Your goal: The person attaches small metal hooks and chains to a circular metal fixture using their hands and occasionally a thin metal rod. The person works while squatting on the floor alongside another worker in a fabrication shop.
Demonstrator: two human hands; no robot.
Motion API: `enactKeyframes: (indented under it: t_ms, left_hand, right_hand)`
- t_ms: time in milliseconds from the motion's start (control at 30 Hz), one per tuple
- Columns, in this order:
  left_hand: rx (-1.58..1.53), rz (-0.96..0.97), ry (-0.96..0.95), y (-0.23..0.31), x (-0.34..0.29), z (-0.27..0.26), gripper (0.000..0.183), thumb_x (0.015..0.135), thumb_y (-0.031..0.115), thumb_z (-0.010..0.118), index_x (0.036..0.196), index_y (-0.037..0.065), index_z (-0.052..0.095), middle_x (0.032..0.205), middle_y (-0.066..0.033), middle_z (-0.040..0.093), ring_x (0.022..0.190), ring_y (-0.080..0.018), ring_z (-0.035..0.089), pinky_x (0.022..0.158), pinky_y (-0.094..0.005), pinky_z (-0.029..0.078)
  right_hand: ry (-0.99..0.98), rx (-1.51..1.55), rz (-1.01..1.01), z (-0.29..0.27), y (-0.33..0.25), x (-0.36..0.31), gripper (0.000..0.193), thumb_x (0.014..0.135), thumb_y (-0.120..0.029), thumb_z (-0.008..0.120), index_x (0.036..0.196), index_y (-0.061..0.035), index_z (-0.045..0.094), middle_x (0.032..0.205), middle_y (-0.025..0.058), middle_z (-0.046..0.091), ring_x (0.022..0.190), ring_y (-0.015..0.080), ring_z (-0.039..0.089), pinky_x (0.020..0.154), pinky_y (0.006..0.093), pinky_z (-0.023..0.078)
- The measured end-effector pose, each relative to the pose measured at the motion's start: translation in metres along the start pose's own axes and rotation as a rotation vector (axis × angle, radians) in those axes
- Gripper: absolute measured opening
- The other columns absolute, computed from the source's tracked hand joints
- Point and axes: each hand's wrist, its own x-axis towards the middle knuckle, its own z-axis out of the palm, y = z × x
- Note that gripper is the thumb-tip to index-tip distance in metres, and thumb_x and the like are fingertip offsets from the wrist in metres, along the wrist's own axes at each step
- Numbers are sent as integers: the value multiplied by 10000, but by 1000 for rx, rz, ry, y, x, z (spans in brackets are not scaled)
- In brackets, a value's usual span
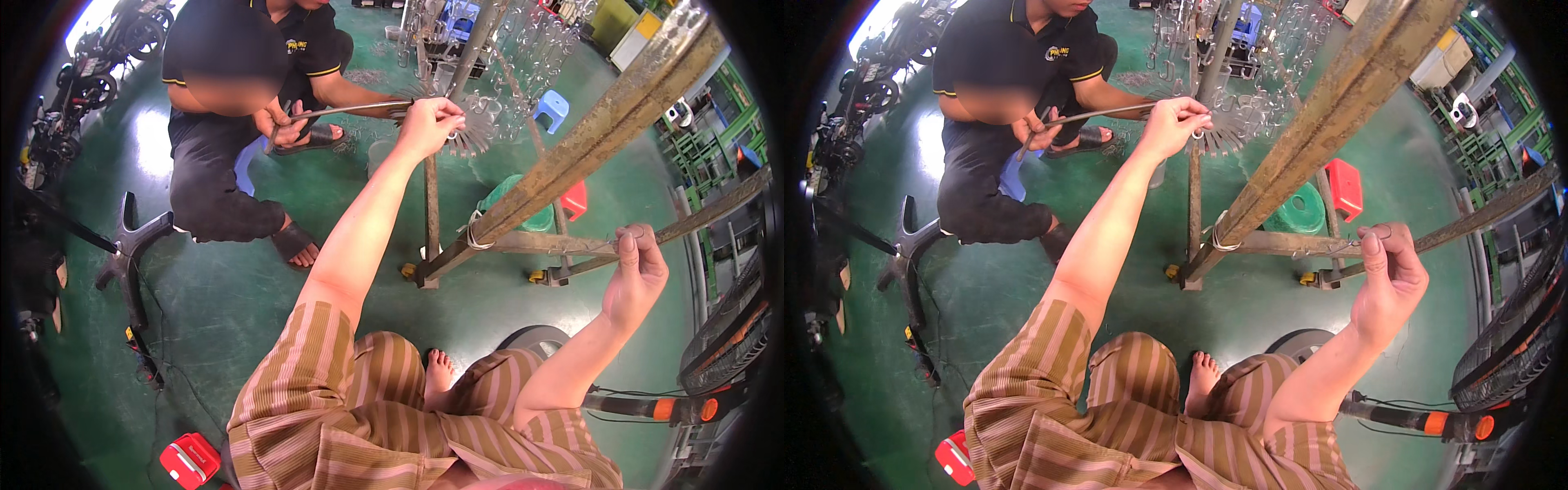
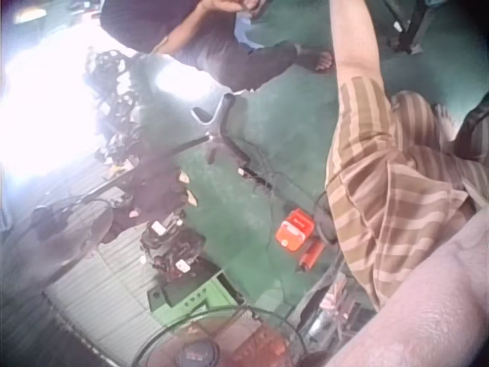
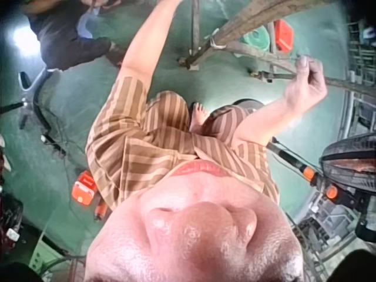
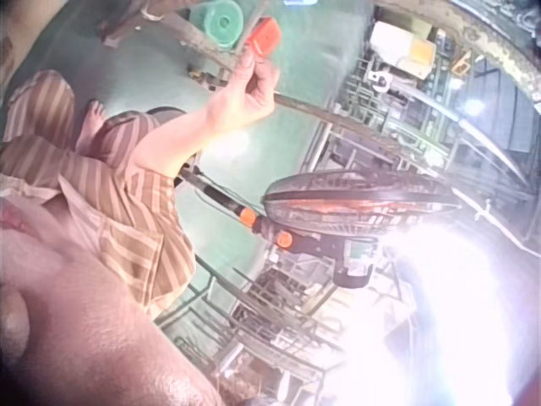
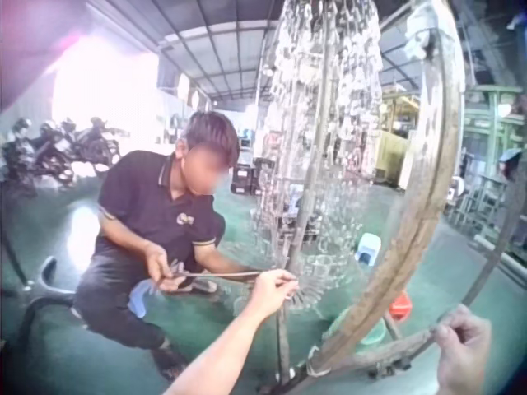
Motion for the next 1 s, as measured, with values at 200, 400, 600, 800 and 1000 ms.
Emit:
enactKeyframes:
  t_ms: [200, 400, 600, 800, 1000]
  left_hand:
    - [62, 12, 61, 8, -10, 7, 101, 775, 62, 653, 841, -14, 648, 743, -97, 685, 683, -135, 662, 604, -263, 497]
    - [70, -54, 252, 27, -46, 16, 92, 810, 45, 623, 877, -18, 637, 774, -96, 684, 733, -136, 665, 618, -249, 498]
    - [68, -14, 357, 18, -44, 10, 110, 817, 54, 627, 898, -19, 640, 811, -106, 689, 724, -121, 659, 624, -231, 494]
    - [221, 62, 381, 12, -16, -1, 127, 821, 53, 626, 922, -22, 642, 807, -104, 688, 722, -123, 658, 607, -229, 489]
    - [-117, -95, 125, 1, -6, 9, 112, 820, 23, 623, 908, -46, 632, 789, -104, 670, 717, -148, 661, 573, -228, 493]
  right_hand:
    - [-17, -8, -9, 6, 0, -1, 53, 788, 16, 650, 814, 23, 604, 817, 62, 542, 803, 163, 535, 757, 282, 426]
    - [-17, -9, -6, 5, 4, 0, 53, 787, 21, 649, 801, 24, 598, 812, 60, 538, 797, 159, 530, 748, 278, 431]
    - [-8, 13, 4, 6, 4, -1, 56, 786, 22, 648, 791, 27, 592, 803, 62, 537, 777, 156, 529, 735, 273, 436]
    - [10, -6, -1, 5, 2, -1, 60, 783, 22, 649, 787, 31, 590, 797, 62, 543, 771, 156, 530, 737, 272, 433]
    - [-2, -14, -6, 3, 5, 0, 65, 778, 19, 654, 784, 29, 590, 796, 65, 542, 778, 163, 529, 744, 285, 439]
